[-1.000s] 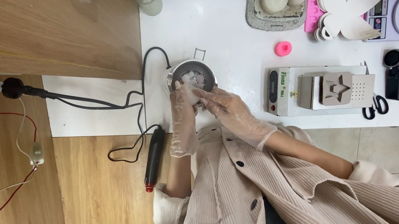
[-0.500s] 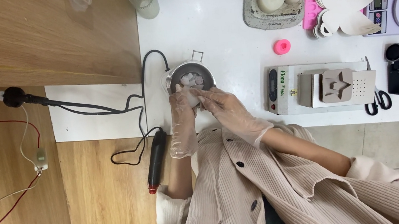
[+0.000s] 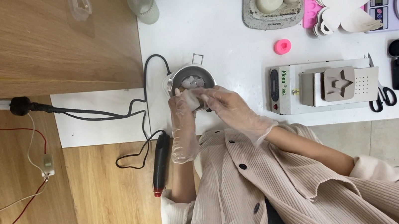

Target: Preparing and melting wax, selecting silicone molds, and organizing supplies for candle making.

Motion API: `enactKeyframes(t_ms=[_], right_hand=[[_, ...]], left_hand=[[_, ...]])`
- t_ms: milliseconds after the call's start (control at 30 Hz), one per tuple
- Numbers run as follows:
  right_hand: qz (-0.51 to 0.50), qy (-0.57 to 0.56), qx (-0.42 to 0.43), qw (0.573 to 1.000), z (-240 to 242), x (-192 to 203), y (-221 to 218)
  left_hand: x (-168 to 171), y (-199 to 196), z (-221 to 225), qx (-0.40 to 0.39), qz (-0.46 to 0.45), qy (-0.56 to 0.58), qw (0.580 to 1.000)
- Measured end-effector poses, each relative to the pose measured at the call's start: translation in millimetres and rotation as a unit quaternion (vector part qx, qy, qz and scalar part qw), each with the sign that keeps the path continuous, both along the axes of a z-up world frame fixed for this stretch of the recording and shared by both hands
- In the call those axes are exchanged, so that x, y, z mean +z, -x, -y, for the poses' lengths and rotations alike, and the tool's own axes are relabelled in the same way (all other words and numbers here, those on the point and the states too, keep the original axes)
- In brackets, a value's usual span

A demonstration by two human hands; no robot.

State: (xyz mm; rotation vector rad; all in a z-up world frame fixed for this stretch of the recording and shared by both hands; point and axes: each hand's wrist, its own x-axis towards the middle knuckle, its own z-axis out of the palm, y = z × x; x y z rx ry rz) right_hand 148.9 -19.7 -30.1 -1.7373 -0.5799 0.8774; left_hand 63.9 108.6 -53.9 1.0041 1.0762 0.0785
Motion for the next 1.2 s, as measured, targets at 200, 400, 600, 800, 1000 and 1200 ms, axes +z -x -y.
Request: enactKeyframes(t_ms=[200,400,600,800,1000,1200], right_hand=[[0.068,0.134,0.034,0.988,-2.1,4.9,0.3],[0.151,0.143,0.087,0.974,-0.5,30.1,-1.3],[0.121,0.021,0.05,0.991,14.1,32.5,-5.9],[0.167,0.055,0.102,0.979,32.9,57.2,-23.1],[0.196,0.13,0.072,0.969,83.9,61.6,-54.6],[0.384,0.167,0.046,0.907,174.2,65.8,-140.8]], left_hand=[[-22.2,2.9,-0.4,-0.013,-0.034,-0.028,0.999],[22.3,2.7,0.9,-0.117,-0.115,-0.166,0.972],[38.6,6.4,2.9,-0.177,-0.074,-0.167,0.967],[60.9,-12.6,20.5,-0.198,-0.062,-0.048,0.977],[75.8,-32.5,40.4,-0.319,-0.05,-0.057,0.945],[91.8,-46.4,54.9,-0.372,-0.128,-0.101,0.914]])
